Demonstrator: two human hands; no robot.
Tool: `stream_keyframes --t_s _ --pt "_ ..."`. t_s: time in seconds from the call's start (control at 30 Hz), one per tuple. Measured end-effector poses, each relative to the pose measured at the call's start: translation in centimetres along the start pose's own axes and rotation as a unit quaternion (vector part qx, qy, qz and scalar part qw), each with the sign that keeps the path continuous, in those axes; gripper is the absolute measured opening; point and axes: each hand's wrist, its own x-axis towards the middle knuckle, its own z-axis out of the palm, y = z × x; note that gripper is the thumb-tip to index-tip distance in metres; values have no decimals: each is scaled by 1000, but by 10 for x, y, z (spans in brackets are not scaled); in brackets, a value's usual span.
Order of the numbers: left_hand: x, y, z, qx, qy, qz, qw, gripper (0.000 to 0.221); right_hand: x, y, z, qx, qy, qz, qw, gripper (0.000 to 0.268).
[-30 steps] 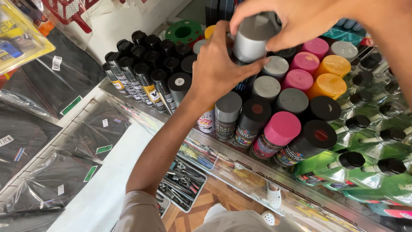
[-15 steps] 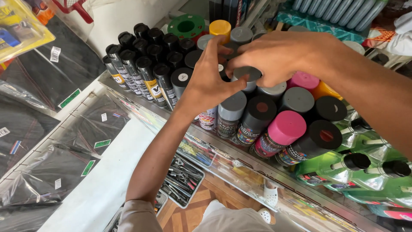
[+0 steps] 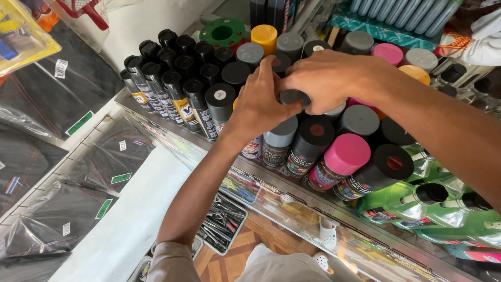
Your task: Cleaning and organizing spray paint cans on a storage shelf.
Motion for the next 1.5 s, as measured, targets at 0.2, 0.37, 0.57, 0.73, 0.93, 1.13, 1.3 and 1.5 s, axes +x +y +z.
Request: stream_keyframes --t_s 0.2,0.37,0.57,0.73,0.93,1.13,1.3,1.5 --pt "1 1 0 1 -11 -8 1000 96 3 0 8 18 21 -7 1000 40" --pt "0 1 1 13 -23 -10 1000 99 -2 2 1 75 11 11 997 56" --pt "-6 5 -5 8 5 -3 1000 78 -19 34 -18 101 73 63 990 65" --pt "-23 25 -6 32 43 36 998 54 -1 68 17 5 102 80 992 82" --pt "-39 37 6 99 156 109 977 45 22 68 40 -20 79 89 993 75" --pt "-40 33 9 153 156 151 964 18 26 56 24 5 -26 195 981 83" --pt "-41 35 7 144 150 153 966 12 24 57 20 26 -11 155 988 74" --pt "-39 33 7 118 140 146 972 14 9 58 -20 48 -1 157 986 85"
